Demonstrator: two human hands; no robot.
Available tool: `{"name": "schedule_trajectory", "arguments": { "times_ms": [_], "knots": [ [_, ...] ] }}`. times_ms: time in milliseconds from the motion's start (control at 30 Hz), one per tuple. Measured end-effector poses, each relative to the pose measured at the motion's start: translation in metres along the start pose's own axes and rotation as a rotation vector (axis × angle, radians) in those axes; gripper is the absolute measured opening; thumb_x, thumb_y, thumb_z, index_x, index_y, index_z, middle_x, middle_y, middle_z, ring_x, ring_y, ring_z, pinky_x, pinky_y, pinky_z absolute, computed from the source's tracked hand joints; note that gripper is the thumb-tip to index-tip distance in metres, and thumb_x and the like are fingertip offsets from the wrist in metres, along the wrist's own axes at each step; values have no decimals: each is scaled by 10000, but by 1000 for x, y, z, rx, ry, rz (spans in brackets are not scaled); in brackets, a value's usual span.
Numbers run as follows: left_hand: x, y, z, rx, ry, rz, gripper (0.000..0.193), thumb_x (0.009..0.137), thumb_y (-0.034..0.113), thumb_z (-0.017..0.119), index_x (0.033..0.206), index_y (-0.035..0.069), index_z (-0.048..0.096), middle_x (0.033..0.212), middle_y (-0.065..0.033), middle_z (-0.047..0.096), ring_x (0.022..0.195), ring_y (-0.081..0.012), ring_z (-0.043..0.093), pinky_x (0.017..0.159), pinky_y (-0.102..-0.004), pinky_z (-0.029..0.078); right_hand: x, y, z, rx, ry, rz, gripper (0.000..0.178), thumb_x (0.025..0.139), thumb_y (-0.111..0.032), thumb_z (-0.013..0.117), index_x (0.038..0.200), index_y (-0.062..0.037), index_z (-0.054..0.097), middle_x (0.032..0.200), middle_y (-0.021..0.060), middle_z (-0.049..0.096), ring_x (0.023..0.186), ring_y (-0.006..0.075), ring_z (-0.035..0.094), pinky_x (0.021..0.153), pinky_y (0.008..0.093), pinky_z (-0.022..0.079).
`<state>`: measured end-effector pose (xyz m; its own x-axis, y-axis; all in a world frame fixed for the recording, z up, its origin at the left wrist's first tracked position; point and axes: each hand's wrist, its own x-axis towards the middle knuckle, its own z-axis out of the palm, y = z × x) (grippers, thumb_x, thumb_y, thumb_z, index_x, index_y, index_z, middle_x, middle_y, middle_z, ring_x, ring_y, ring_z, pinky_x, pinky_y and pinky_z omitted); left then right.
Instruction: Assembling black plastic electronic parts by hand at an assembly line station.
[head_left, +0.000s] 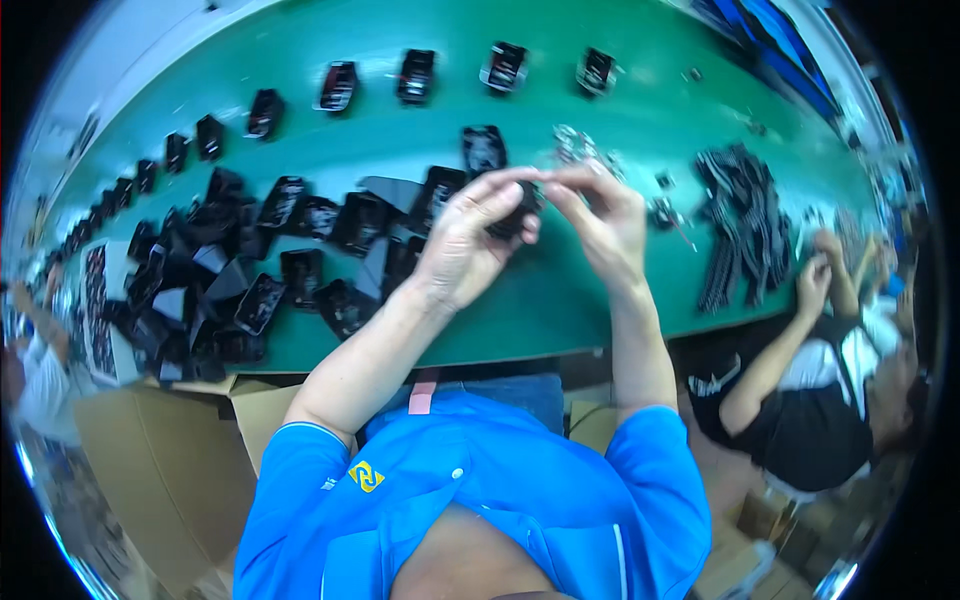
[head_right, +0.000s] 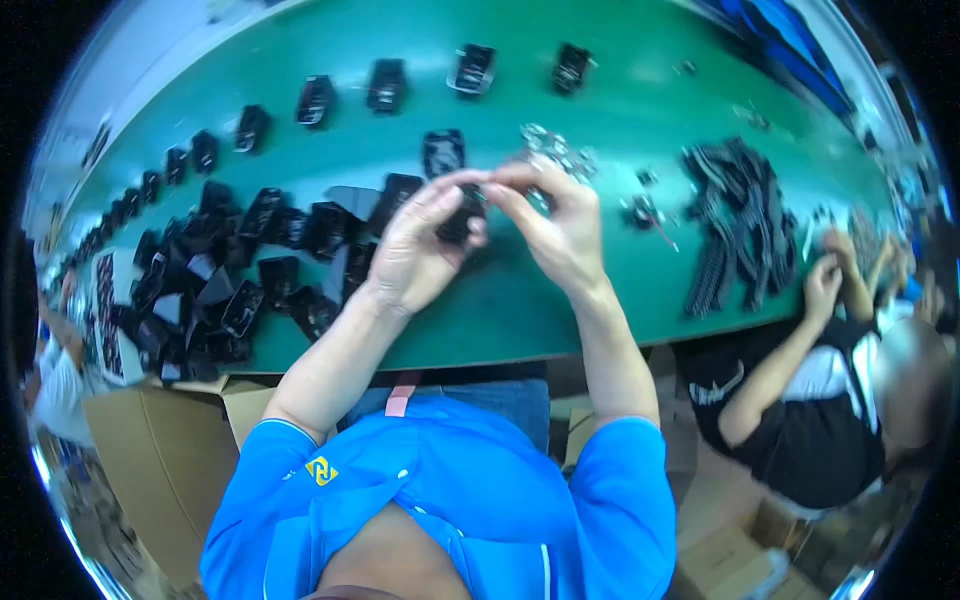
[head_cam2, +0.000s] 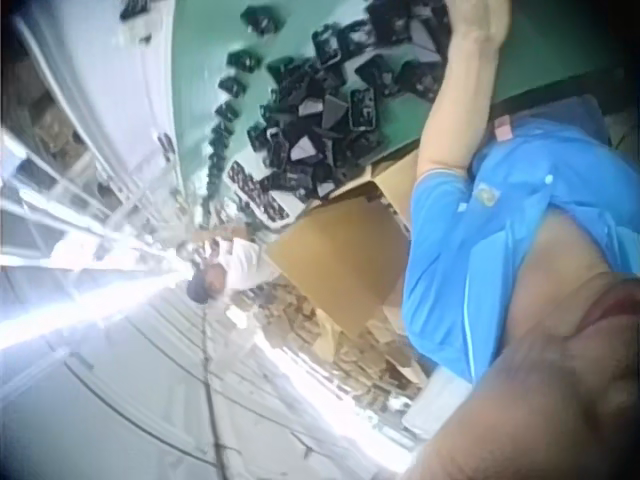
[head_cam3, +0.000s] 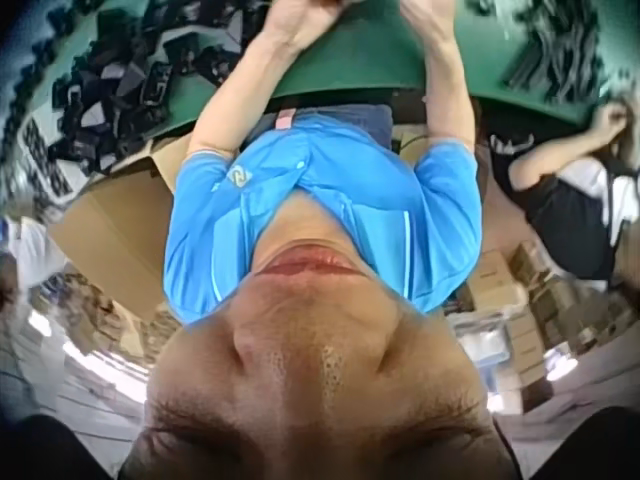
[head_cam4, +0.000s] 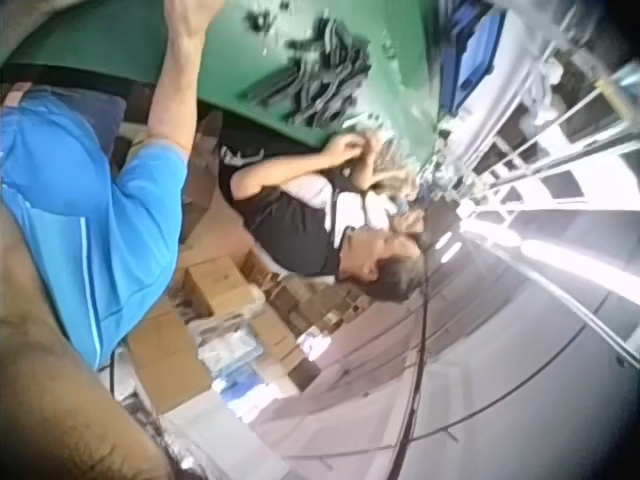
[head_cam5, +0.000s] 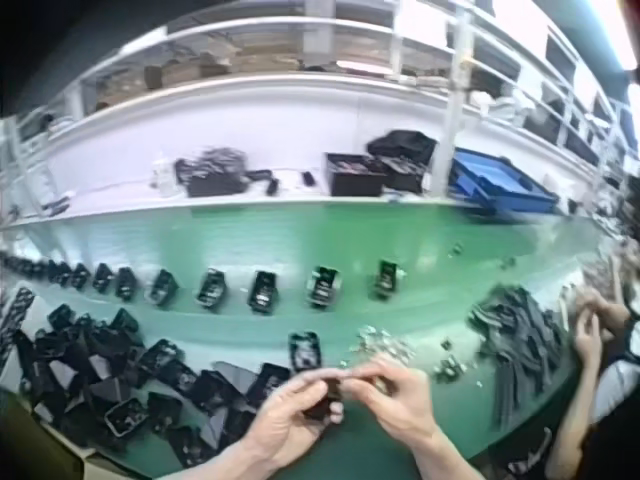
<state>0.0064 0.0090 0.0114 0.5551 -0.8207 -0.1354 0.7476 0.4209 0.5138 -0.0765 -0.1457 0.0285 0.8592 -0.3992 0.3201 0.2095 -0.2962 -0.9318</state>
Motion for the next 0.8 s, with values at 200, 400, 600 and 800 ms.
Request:
{"name": "schedule_trajectory", "arguments": {
  "times_ms": [200, 400, 600, 800],
  "knots": [
    [-1, -8, -9, -144, -12, -25, 230, 958, 66, 635, 1184, 24, 634, 927, -63, 654, 762, -119, 641, 684, -240, 533, -11, -7, -7, -221, -42, 84, 31, 861, 4, 700, 889, 11, 689, 865, 67, 633, 797, 168, 564, 799, 291, 463],
    [4, -11, -14, -116, -85, 15, 225, 987, 143, 625, 1199, 70, 632, 898, -31, 628, 730, -87, 608, 660, -199, 499, -17, 0, -26, -362, -235, -135, 120, 888, 38, 626, 989, -24, 642, 962, 68, 615, 870, 195, 543, 858, 310, 435],
    [4, -7, -15, -105, -82, 40, 190, 974, 142, 620, 1150, 83, 657, 886, -29, 627, 697, -89, 584, 629, -204, 488, -15, 4, -2, -433, -205, -337, 200, 863, 87, 616, 1027, -27, 633, 989, 74, 624, 913, 207, 549, 869, 325, 436],
    [5, -6, -13, -105, -62, 36, 188, 974, 154, 625, 1145, 83, 655, 885, -25, 623, 700, -87, 581, 607, -198, 474, -18, 8, -5, -538, -182, -403, 254, 837, 112, 630, 1048, -30, 646, 1023, 80, 631, 937, 217, 558, 872, 340, 449]
  ]
}}
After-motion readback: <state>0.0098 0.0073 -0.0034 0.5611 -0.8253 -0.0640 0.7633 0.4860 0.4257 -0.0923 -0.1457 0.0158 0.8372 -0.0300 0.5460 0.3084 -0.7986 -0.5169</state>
